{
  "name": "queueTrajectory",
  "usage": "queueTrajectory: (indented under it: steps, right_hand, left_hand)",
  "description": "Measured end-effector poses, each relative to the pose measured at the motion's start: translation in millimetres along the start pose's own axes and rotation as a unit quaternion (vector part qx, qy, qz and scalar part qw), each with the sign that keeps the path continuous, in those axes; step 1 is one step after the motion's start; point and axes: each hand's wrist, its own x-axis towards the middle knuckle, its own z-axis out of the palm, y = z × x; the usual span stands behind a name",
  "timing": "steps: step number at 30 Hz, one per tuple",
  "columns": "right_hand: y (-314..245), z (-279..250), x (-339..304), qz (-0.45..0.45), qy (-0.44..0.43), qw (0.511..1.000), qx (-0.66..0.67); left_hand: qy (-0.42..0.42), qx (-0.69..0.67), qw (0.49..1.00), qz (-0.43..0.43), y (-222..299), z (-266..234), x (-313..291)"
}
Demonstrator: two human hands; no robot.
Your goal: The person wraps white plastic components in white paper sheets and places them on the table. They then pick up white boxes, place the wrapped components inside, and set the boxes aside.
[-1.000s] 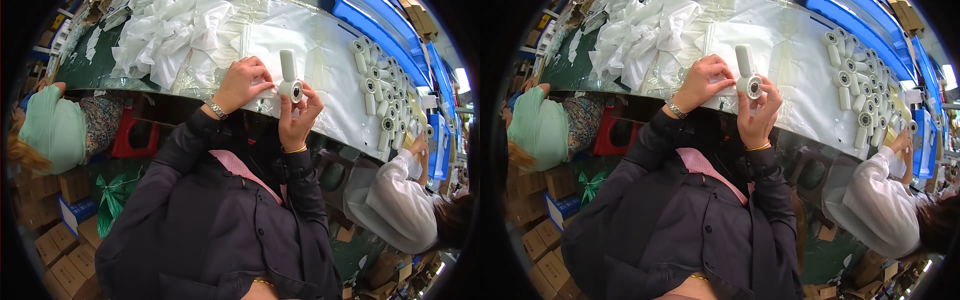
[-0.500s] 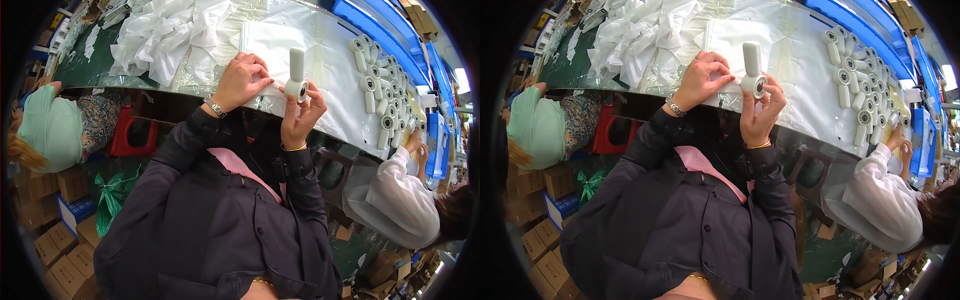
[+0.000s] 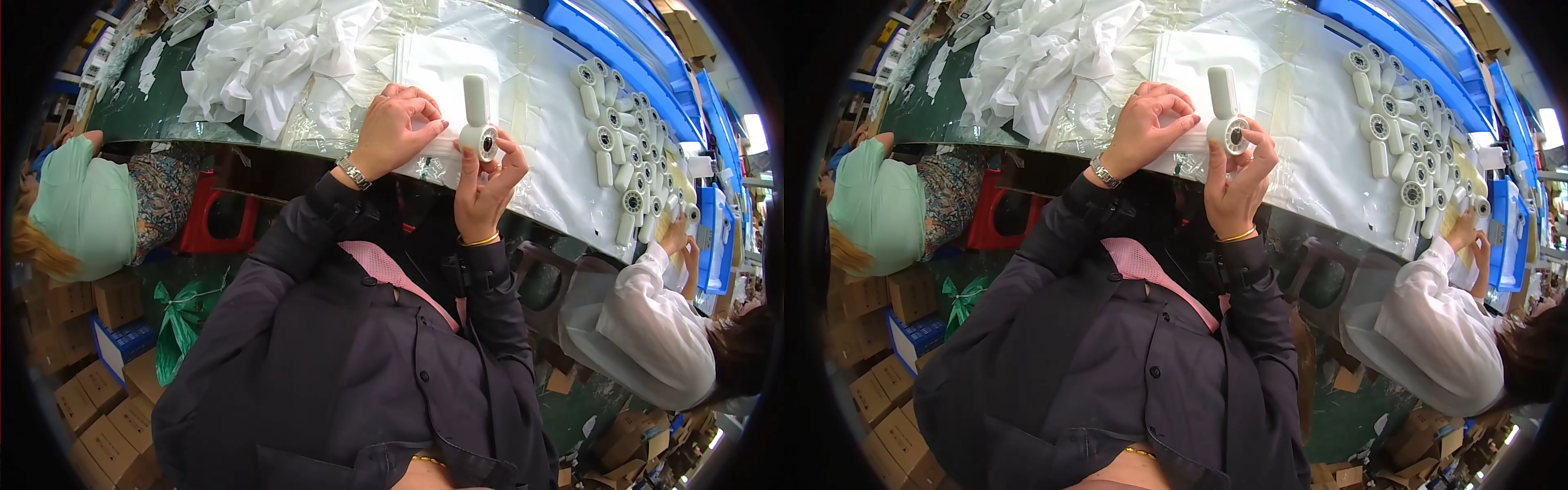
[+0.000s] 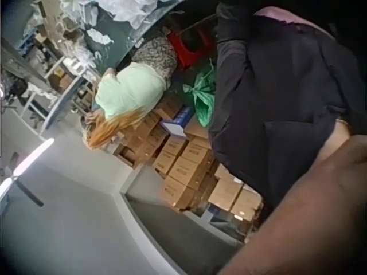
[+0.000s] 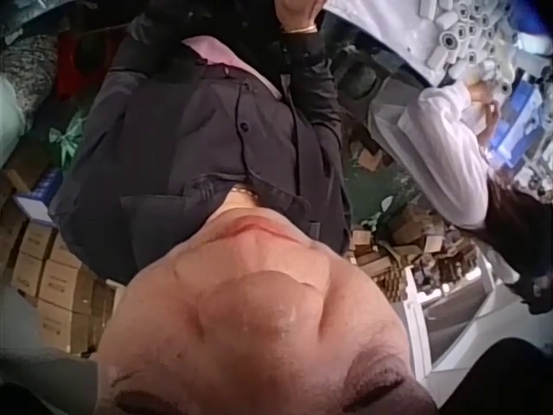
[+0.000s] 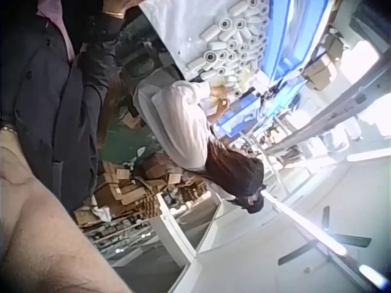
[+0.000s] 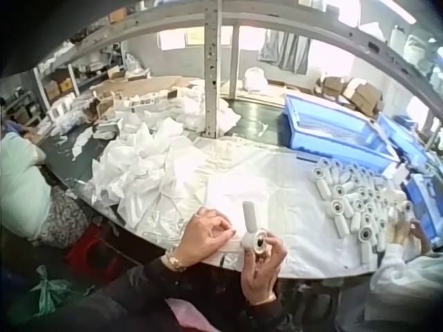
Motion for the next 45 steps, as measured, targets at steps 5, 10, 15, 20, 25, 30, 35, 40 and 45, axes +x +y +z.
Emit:
queueTrajectory:
  steps: [5, 10, 15, 20, 25, 30, 35, 40, 45]
  right_hand:
    - [-1, -1, 0, 0.012, 0.001, 1.000, 0.007]
    - [1, -2, -4, -0.027, -0.011, 1.000, 0.002]
    - [3, -5, -6, -0.065, -0.025, 0.997, -0.040]
    - [3, -9, -5, -0.056, -0.030, 0.997, -0.033]
    - [-3, -11, -6, -0.022, -0.037, 0.999, -0.019]
    - [-7, -10, -4, -0.043, -0.034, 0.997, -0.061]
    - [-6, -10, -2, -0.033, -0.044, 0.994, -0.097]
    - [-7, -10, 0, -0.048, -0.035, 0.990, -0.126]
    - [-10, -7, 3, -0.053, -0.027, 0.988, -0.144]
  left_hand:
    - [0.041, -0.018, 0.999, 0.006, -5, 1, 1]
    - [0.063, -0.050, 0.996, -0.023, -12, 5, 1]
    - [0.094, -0.082, 0.992, -0.030, -17, 7, 2]
    - [0.087, -0.128, 0.985, -0.072, -15, 6, 6]
    - [0.067, -0.201, 0.973, -0.095, -13, 2, 3]
    - [0.071, -0.274, 0.950, -0.135, -8, 0, 1]
    - [0.136, -0.229, 0.961, -0.077, -10, 6, -2]
    - [0.139, -0.065, 0.981, 0.117, 1, 0, 0]
    - [0.049, -0.098, 0.980, 0.168, 11, -1, -4]
